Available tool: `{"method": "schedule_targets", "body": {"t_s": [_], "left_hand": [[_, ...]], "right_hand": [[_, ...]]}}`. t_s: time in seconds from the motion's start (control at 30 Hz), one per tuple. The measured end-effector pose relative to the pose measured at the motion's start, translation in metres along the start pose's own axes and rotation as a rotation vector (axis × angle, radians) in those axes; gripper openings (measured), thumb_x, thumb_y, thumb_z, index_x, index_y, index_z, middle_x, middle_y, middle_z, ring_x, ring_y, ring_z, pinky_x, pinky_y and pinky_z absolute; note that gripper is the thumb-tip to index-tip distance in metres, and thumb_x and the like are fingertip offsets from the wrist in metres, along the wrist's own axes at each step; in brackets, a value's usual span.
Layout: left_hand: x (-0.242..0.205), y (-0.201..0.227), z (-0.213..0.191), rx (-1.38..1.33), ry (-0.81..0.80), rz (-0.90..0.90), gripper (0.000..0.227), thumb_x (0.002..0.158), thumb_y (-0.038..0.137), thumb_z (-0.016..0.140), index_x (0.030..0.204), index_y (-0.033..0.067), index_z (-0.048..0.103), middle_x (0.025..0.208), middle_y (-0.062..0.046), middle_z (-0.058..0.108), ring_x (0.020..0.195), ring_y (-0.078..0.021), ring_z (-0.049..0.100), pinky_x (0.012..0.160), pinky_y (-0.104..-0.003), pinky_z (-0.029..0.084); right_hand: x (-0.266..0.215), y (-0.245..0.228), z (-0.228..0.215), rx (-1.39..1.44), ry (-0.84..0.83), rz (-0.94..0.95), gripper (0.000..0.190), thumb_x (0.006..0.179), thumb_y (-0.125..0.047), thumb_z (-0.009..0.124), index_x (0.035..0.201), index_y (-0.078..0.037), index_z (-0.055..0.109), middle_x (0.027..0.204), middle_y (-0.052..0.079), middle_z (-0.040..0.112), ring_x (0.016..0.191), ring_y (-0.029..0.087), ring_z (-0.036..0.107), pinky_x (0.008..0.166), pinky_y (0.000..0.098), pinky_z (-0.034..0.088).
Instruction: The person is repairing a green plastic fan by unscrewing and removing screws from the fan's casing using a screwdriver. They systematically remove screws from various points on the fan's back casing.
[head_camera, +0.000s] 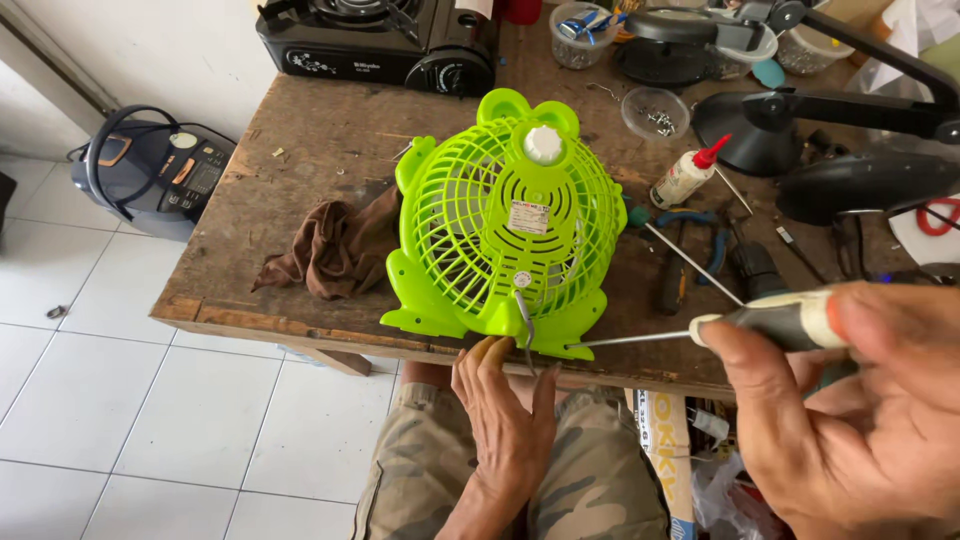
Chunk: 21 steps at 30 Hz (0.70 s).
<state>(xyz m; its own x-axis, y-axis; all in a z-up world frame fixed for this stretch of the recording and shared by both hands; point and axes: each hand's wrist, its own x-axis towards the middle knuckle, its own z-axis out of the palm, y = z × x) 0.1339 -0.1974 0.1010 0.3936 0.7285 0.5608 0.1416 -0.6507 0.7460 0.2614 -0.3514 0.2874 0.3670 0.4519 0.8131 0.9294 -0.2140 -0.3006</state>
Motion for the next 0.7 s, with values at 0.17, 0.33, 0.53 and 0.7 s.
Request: {"method": "schedule_targets", "body": {"t_s": [0.17,0.33,0.53,0.7], "left_hand": [[-0.002,-0.005,0.014,0.164,-0.068,-0.146,0.042,0.09,0.042,0.087,0.117,0.0158,0.069,0.118,-0.008,0.068,0.119,-0.0322,0.061,0.118,-0.055,0.034],[0.0,-0.006,0.016,0.189,-0.058,-0.143,0.043,0.091,0.046,0.086,0.118,0.0168,0.07,0.117,-0.008,0.068,0.117,-0.0332,0.061,0.116,-0.054,0.034],[-0.006,-0.004,0.009,0.17,-0.026,-0.167,0.043,0.092,0.04,0.087,0.125,0.0173,0.07,0.124,0.0,0.077,0.121,-0.0243,0.069,0.12,-0.053,0.031],[0.0,-0.01,0.006,0.209,-0.031,-0.098,0.035,0.099,0.037,0.082,0.126,0.0172,0.072,0.122,0.002,0.081,0.117,-0.0224,0.071,0.118,-0.053,0.033]], "right_hand": [[0.018,-0.052,0.002,0.311,-0.108,0.284,0.041,0.116,-0.001,0.055,0.155,-0.005,0.044,0.148,0.04,0.074,0.059,0.012,0.056,0.058,0.0192,0.047],[0.016,-0.026,-0.003,0.104,-0.074,0.05,0.05,0.116,-0.001,0.076,0.153,-0.003,0.042,0.146,0.041,0.055,0.083,0.021,0.056,0.065,0.0273,0.046],[-0.004,-0.013,-0.007,0.155,-0.043,0.112,0.048,0.115,0.0,0.078,0.152,-0.005,0.048,0.14,0.036,0.064,0.097,0.024,0.063,0.078,0.0276,0.047],[0.004,-0.032,0.001,0.289,-0.092,0.238,0.039,0.123,-0.017,0.051,0.16,-0.022,0.041,0.163,0.041,0.069,0.06,0.013,0.052,0.067,0.0204,0.057]]}}
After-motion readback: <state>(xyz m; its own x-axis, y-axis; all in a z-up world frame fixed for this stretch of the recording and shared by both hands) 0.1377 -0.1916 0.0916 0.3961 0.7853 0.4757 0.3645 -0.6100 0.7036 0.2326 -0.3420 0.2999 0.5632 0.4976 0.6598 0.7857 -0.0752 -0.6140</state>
